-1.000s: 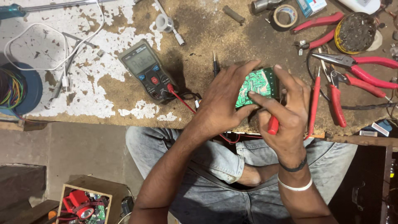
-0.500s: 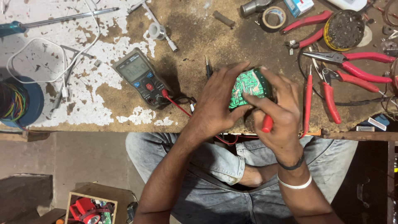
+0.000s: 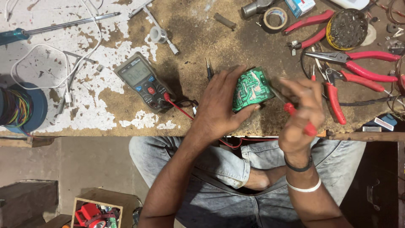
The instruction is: The person uses a red-handled screwdriver to scrape and clean traces on a green circuit board while a multimeter is connected. The person repeatedly scrapes different areas of the board, occasionally repositioning it, and continues the cleaning process throughout the clip.
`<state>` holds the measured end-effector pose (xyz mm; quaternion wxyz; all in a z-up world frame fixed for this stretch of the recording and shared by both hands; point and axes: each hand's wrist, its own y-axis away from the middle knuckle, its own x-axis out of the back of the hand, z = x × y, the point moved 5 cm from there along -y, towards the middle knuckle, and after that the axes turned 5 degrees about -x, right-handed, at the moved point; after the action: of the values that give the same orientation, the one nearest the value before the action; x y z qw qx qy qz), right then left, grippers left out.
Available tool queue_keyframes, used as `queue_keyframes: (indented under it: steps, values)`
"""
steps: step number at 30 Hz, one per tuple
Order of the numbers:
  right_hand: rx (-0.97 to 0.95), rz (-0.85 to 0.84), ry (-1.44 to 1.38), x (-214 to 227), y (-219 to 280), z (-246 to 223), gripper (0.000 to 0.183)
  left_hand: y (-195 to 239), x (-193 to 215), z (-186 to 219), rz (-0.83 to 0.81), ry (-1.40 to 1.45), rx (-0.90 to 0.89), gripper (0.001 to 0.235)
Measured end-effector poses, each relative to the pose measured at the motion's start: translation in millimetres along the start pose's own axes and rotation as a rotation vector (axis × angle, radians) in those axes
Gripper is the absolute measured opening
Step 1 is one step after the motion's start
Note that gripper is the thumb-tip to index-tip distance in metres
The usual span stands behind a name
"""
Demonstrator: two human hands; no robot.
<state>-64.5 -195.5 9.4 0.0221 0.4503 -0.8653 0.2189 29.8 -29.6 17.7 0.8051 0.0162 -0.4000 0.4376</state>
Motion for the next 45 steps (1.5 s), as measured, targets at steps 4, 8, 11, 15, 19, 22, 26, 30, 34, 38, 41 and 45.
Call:
queue_keyframes:
  steps: [4,8,11,15,19,22,26,30,34,38,41,45]
  values:
    - [-0.002,-0.013,-0.164,-1.0,-1.8,2.2,0.081,-3.4,-0.6,-0.7,0.003,-0.022,-0.018,0.08]
    - [-0.029,-0.198,0.098,-5.9,-3.8,-7.7,0.034,-2.6,-2.3,-3.5,-0.007,-0.041,-0.036,0.075]
    - [0.024,-0.255,0.113,-9.3,-3.2,-18.4,0.016,-1.5,-3.5,-5.9,-0.01,-0.038,-0.03,0.075]
    - [-0.025,-0.263,0.1,-8.7,-5.2,-16.5,0.015,-0.7,-5.7,-9.2,-0.012,-0.051,-0.032,0.08]
    - [-0.056,-0.287,0.016,-8.8,-2.7,-11.0,0.017,2.0,-4.9,-11.0,0.005,-0.067,-0.072,0.081]
    - [-0.025,-0.256,-0.029,-8.9,-0.2,-12.1,0.022,3.7,-4.8,-11.4,0.016,-0.037,-0.069,0.08]
    - [-0.035,-0.28,0.039,-12.8,1.0,-13.4,0.024,3.3,-3.8,-13.0,0.015,-0.026,-0.065,0.08]
    - [-0.041,-0.284,0.064,-12.3,3.3,-11.7,0.025,5.2,-6.8,-14.3,0.031,-0.034,-0.101,0.081]
    - [-0.081,-0.293,0.011,-15.3,0.5,-10.8,0.024,2.6,-6.4,-16.2,0.018,-0.053,-0.078,0.081]
    - [-0.07,-0.314,0.064,-13.0,-1.4,-13.5,0.022,1.5,-8.3,-12.0,-0.014,-0.04,-0.064,0.081]
    - [-0.073,-0.303,0.06,-14.4,-4.2,-13.3,0.019,-0.7,-7.4,-11.1,-0.04,-0.024,-0.051,0.081]
    - [-0.059,-0.294,0.064,-14.2,-2.7,-11.5,0.017,0.0,-7.4,-8.8,-0.017,-0.033,-0.108,0.077]
